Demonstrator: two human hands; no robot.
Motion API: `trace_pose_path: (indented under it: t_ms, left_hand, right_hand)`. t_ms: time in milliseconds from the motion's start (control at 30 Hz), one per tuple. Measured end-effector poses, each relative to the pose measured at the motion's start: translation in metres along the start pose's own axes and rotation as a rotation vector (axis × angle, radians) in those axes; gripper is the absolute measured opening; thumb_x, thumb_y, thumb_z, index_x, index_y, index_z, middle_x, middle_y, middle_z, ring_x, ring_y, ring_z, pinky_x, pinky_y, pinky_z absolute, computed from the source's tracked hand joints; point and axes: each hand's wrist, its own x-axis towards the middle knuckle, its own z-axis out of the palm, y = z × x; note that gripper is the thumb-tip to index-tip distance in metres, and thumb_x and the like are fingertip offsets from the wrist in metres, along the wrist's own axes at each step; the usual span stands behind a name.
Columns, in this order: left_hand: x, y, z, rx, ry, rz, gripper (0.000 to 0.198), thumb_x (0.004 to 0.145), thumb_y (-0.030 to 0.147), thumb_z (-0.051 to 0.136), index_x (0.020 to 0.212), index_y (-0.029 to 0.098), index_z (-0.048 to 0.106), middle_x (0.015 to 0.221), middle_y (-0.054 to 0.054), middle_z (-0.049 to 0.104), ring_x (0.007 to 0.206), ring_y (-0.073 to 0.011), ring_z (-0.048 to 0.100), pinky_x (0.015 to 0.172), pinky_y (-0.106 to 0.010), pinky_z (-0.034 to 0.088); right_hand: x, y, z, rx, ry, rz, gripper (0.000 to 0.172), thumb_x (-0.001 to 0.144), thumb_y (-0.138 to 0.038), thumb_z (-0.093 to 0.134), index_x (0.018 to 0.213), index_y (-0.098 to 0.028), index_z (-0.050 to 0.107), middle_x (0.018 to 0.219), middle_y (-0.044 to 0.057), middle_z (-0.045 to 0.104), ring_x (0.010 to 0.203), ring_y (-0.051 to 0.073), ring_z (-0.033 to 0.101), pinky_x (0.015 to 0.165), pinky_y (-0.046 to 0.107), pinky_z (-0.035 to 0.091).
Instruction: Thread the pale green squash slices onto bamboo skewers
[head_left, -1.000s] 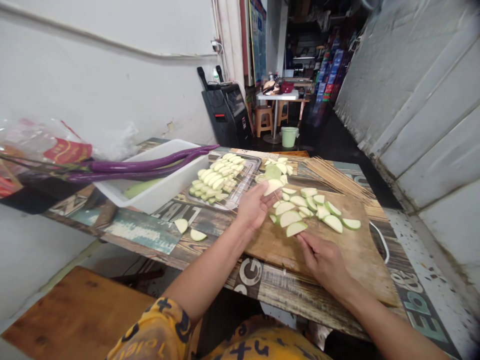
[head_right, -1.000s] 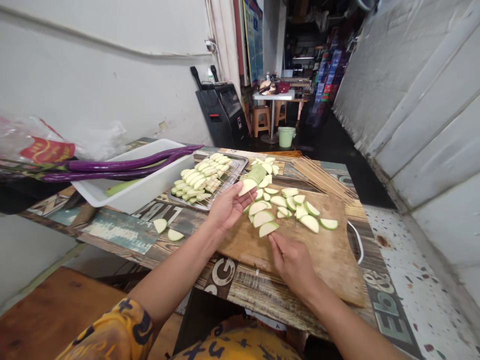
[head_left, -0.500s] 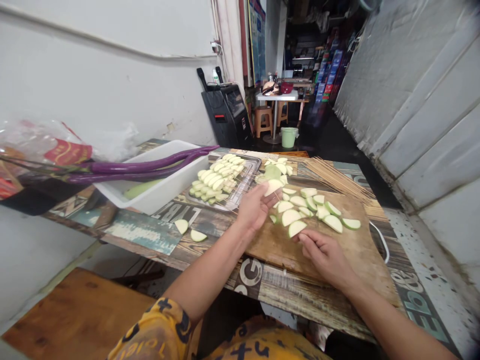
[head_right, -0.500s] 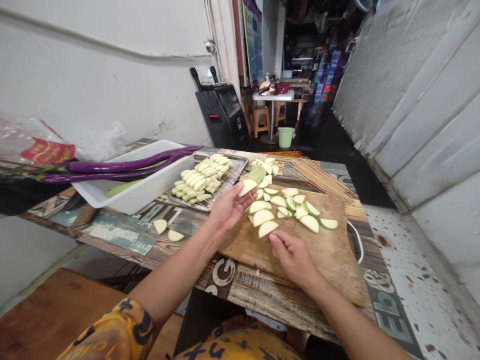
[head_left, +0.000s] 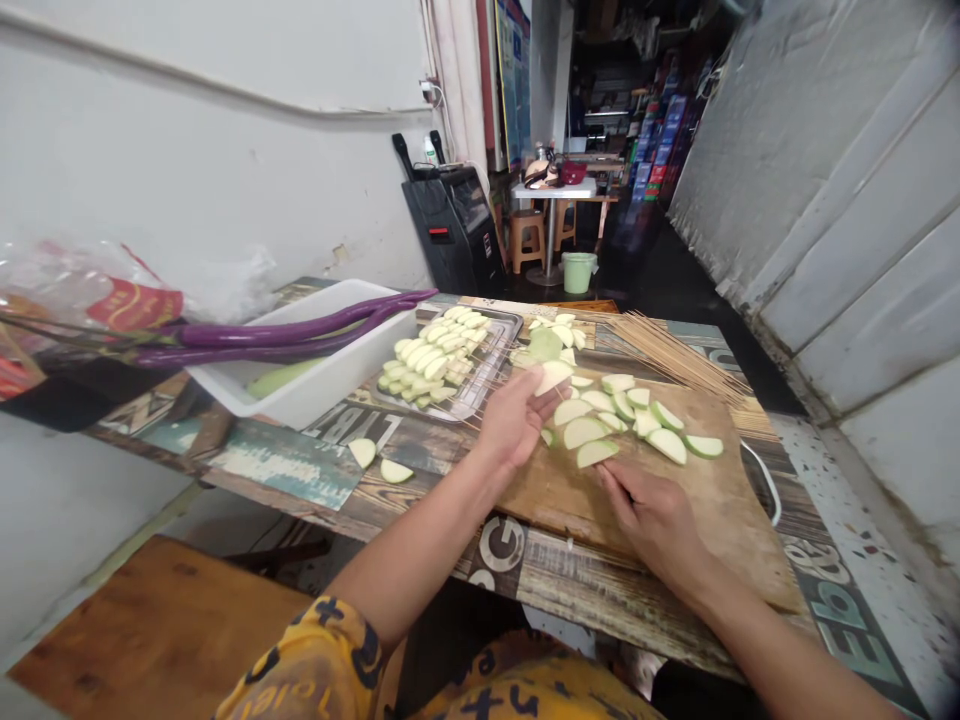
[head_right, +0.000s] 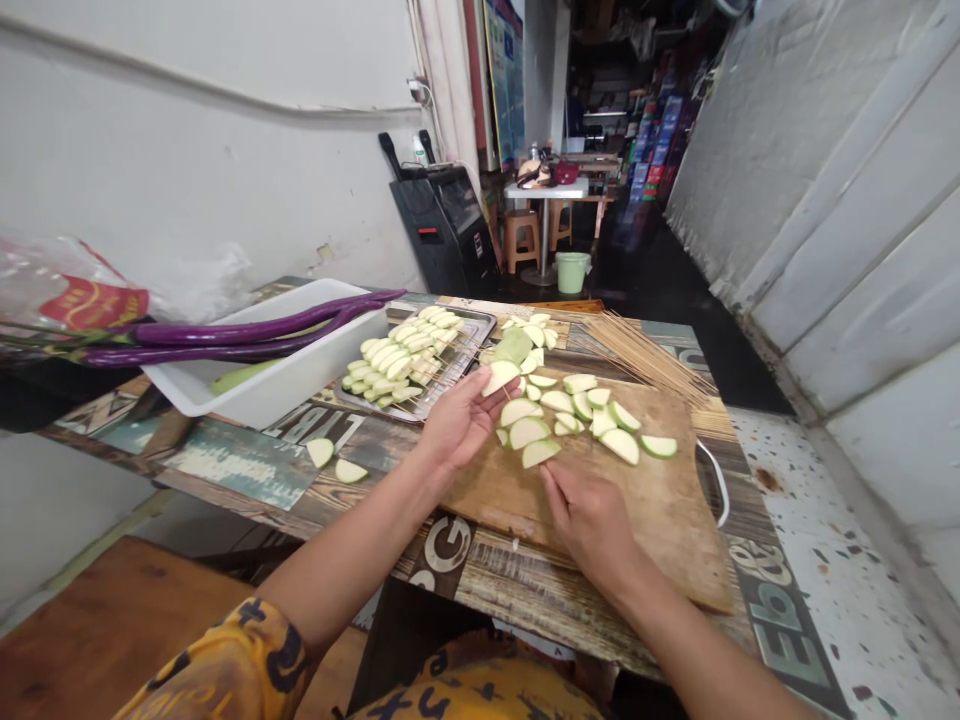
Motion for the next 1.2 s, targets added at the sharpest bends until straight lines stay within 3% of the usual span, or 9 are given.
trace_pose_path:
  t_ms: [133,400,700,800,900,1000,1100,1200]
  left_hand:
    - [-0.005,-0.002,0.004,0.035,-0.006,0.026,0.011,0.075,0.016,0.057,0.083,0.011,0.064,0.087,-0.009,0.068,0.083,-0.0190,0.065,0.086,-0.035,0.047]
    - [-0.010,-0.003,0.005,0.122,-0.061,-0.010,0.014,0.071,0.022,0.062,0.081,0.012,0.064,0.080,-0.007,0.069,0.082,-0.0184,0.064,0.079,-0.031,0.049]
    - [-0.010,-0.007,0.004,0.200,-0.042,0.016,0.015,0.071,0.023,0.062,0.079,0.011,0.064,0.074,-0.007,0.068,0.078,-0.0171,0.064,0.074,-0.027,0.049]
    - [-0.010,-0.005,0.004,0.204,-0.096,-0.002,0.025,0.074,0.033,0.059,0.084,0.011,0.064,0.077,-0.008,0.068,0.080,-0.0181,0.064,0.076,-0.028,0.048]
    - [-0.009,-0.002,0.002,0.275,-0.140,0.110,0.043,0.079,0.048,0.047,0.093,0.010,0.063,0.083,-0.011,0.068,0.082,-0.0194,0.064,0.078,-0.031,0.047]
    - [-0.007,-0.001,-0.004,0.560,-0.094,0.395,0.044,0.082,0.047,0.041,0.099,0.012,0.062,0.087,-0.011,0.067,0.082,-0.0187,0.063,0.080,-0.032,0.046]
    - [-0.007,0.001,-0.011,1.087,-0.081,0.655,0.032,0.082,0.037,0.046,0.097,0.016,0.063,0.093,-0.009,0.066,0.089,-0.0190,0.060,0.084,-0.033,0.042]
    - [-0.009,0.005,-0.016,1.661,-0.232,0.675,0.022,0.076,0.031,0.053,0.089,0.019,0.067,0.092,-0.009,0.065,0.091,-0.0225,0.057,0.084,-0.036,0.039]
  right_hand:
    - [-0.003,0.004,0.002,-0.240,0.054,-0.133,0.025,0.086,-0.024,0.041,0.076,-0.016,0.062,0.063,0.005,0.061,0.052,0.012,0.053,0.051,0.023,0.036]
    - [0.003,-0.003,-0.002,0.094,-0.053,0.057,0.024,0.088,-0.027,0.038,0.078,-0.018,0.058,0.061,0.002,0.058,0.056,0.013,0.052,0.053,0.023,0.038]
    - [0.004,-0.001,-0.001,0.066,0.008,0.051,0.024,0.085,-0.031,0.043,0.074,-0.018,0.060,0.060,0.002,0.056,0.054,0.013,0.050,0.055,0.024,0.038]
    - [0.007,-0.005,-0.007,0.342,-0.059,0.228,0.023,0.084,-0.036,0.046,0.075,-0.018,0.057,0.052,-0.003,0.045,0.046,0.010,0.041,0.045,0.022,0.034]
    - [0.012,-0.005,-0.020,0.870,-0.208,0.516,0.022,0.085,-0.040,0.043,0.082,-0.020,0.051,0.045,-0.009,0.027,0.033,0.006,0.021,0.030,0.017,0.022]
    - [0.017,0.004,-0.033,1.291,-0.269,0.650,0.016,0.086,-0.036,0.044,0.082,-0.021,0.048,0.044,-0.012,0.019,0.030,0.004,0.008,0.024,0.013,0.016]
    - [0.018,0.015,-0.038,1.513,-0.258,0.643,0.011,0.085,-0.029,0.047,0.081,-0.019,0.049,0.043,-0.013,0.017,0.030,0.003,0.004,0.022,0.010,0.018]
    - [0.019,0.020,-0.037,1.596,-0.250,0.648,0.009,0.085,-0.027,0.048,0.082,-0.018,0.050,0.042,-0.013,0.018,0.030,0.003,0.003,0.022,0.009,0.020]
